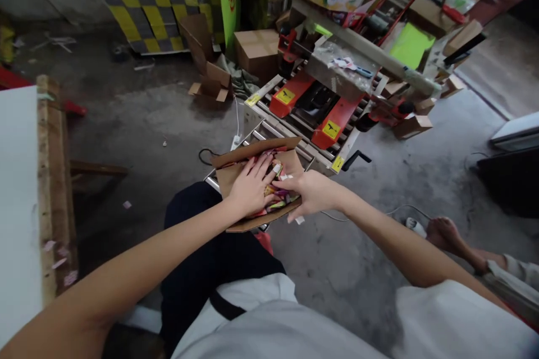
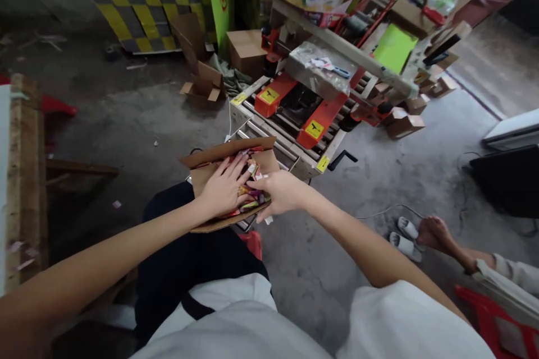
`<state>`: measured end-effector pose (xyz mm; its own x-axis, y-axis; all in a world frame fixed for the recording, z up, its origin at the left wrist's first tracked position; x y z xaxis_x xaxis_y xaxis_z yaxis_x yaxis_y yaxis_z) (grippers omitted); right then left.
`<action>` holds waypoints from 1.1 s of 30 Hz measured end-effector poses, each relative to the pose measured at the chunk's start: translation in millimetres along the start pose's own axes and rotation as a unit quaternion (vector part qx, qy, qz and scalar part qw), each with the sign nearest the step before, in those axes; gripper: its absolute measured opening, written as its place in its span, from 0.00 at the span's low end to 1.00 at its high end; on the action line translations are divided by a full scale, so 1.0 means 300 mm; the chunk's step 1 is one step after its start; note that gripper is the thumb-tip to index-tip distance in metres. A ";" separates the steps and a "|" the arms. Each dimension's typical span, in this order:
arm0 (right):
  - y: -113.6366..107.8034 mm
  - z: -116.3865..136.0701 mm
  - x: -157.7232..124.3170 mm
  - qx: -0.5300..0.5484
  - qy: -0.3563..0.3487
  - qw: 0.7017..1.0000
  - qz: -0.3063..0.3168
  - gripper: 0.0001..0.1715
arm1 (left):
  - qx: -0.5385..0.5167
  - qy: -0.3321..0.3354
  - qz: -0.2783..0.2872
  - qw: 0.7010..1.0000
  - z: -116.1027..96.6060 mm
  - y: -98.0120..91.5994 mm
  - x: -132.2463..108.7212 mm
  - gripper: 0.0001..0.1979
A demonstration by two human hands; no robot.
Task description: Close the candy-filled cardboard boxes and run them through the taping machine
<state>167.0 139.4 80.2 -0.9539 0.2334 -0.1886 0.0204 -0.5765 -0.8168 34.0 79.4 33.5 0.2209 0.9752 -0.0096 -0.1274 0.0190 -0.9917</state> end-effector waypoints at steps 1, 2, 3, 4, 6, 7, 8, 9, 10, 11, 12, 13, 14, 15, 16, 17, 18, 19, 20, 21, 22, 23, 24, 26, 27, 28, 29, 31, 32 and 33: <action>0.005 -0.003 0.009 -0.001 0.004 1.000 0.004 0.49 | -0.004 -0.002 0.001 1.000 0.000 0.013 0.004 0.43; 0.010 -0.007 0.017 0.000 0.007 1.000 0.006 0.49 | -0.007 -0.004 0.000 1.000 -0.001 0.023 0.007 0.42; 0.014 -0.011 0.022 0.003 0.009 1.000 0.008 0.48 | -0.010 -0.006 -0.001 1.000 -0.002 0.030 0.010 0.42; 0.015 -0.015 0.025 0.008 0.011 1.000 0.010 0.48 | -0.014 -0.008 -0.001 1.000 -0.002 0.033 0.012 0.42; 0.010 -0.028 0.028 0.012 0.026 1.000 0.010 0.46 | -0.026 -0.004 0.004 1.000 0.004 0.033 0.019 0.41; 0.003 -0.037 0.029 0.017 0.037 0.999 0.007 0.46 | -0.036 0.002 0.007 0.999 0.012 0.029 0.024 0.42; -0.007 -0.047 0.030 0.025 0.050 0.998 0.001 0.46 | -0.050 0.010 0.013 0.999 0.025 0.024 0.031 0.43; -0.017 -0.056 0.033 0.037 0.060 0.997 -0.006 0.45 | -0.071 0.023 0.023 0.997 0.042 0.019 0.040 0.44; -0.028 -0.066 0.038 0.052 0.069 0.996 -0.016 0.45 | -0.100 0.038 0.035 0.994 0.063 0.014 0.049 0.45; -0.037 -0.076 0.047 0.066 0.077 0.994 -0.027 0.45 | -0.133 0.051 0.045 0.989 0.087 0.008 0.058 0.44; -0.045 -0.086 0.059 0.077 0.086 0.992 -0.039 0.45 | -0.166 0.058 0.051 0.983 0.114 0.002 0.065 0.41; -0.051 -0.098 0.074 0.081 0.098 0.990 -0.053 0.43 | -0.195 0.063 0.052 0.977 0.140 -0.004 0.068 0.37; -0.055 -0.111 0.090 0.076 0.112 0.989 -0.065 0.42 | -0.217 0.068 0.049 0.972 0.162 -0.010 0.066 0.33; -0.057 -0.123 0.106 0.065 0.125 0.987 -0.073 0.40 | -0.228 0.073 0.041 0.970 0.176 -0.015 0.059 0.32; -0.056 -0.134 0.122 0.049 0.135 0.987 -0.075 0.39 | -0.227 0.080 0.031 0.970 0.182 -0.019 0.047 0.33; -0.052 -0.142 0.134 0.032 0.142 0.987 -0.074 0.38 | -0.220 0.087 0.021 0.971 0.180 -0.022 0.031 0.36; -0.046 -0.148 0.143 0.019 0.142 0.987 -0.072 0.37 | -0.216 0.084 0.006 0.973 0.173 -0.023 0.014 0.37; -0.038 -0.151 0.145 0.011 0.139 0.988 -0.073 0.37 | -0.214 0.068 -0.013 0.974 0.164 -0.023 -0.001 0.36; -0.027 -0.151 0.142 0.009 0.132 0.988 -0.082 0.36 | -0.217 0.037 -0.037 0.975 0.155 -0.023 -0.015 0.33; -0.017 -0.148 0.133 0.006 0.126 0.986 -0.106 0.35 | -0.226 -0.002 -0.063 0.972 0.145 -0.021 -0.024 0.29; -0.006 -0.142 0.120 0.000 0.122 0.982 -0.147 0.33 | -0.238 -0.044 -0.091 0.966 0.132 -0.018 -0.029 0.27; 0.005 -0.134 0.105 -0.010 0.124 0.972 -0.201 0.32 | -0.251 -0.086 -0.119 0.957 0.116 -0.013 -0.029 0.25; 0.017 -0.126 0.088 -0.022 0.135 0.955 -0.262 0.31 | -0.262 -0.124 -0.145 0.946 0.095 -0.007 -0.024 0.26; 0.053 -0.112 0.063 -0.037 0.185 0.912 -0.366 0.32 | -0.280 -0.187 -0.183 0.924 0.039 0.008 -0.004 0.26; 0.075 -0.108 0.061 -0.035 0.219 0.893 -0.391 0.33 | -0.286 -0.211 -0.196 0.914 0.008 0.014 0.006 0.26; 0.098 -0.105 0.068 -0.030 0.253 0.882 -0.397 0.32 | -0.290 -0.226 -0.206 0.907 -0.025 0.015 0.012 0.25; 0.117 -0.101 0.081 -0.027 0.281 0.877 -0.389 0.32 | -0.292 -0.228 -0.218 0.903 -0.056 0.007 0.011 0.23; 0.140 -0.090 0.115 -0.034 0.308 0.882 -0.355 0.32 | -0.287 -0.195 -0.261 0.901 -0.100 -0.045 -0.018 0.21; 0.143 -0.083 0.131 -0.042 0.308 0.889 -0.336 0.33 | -0.284 -0.162 -0.291 0.899 -0.105 -0.089 -0.046 0.19; 0.144 -0.076 0.144 -0.051 0.302 0.897 -0.318 0.33 | -0.281 -0.125 -0.324 0.895 -0.096 -0.140 -0.078 0.17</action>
<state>133.7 142.4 24.3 -0.4458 0.8898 0.0976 -0.4143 -0.1085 -0.9036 61.9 49.5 71.7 -0.1601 0.8196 0.5501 0.4703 0.5533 -0.6875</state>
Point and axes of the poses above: each hand's wrist, its own x-axis towards the middle knuckle, its own y-axis out of the palm, z = x × y, the point moved 5 cm from there along x, towards the middle knuckle, and after that the axes turned 9 degrees about x, right-handed, at the moved point
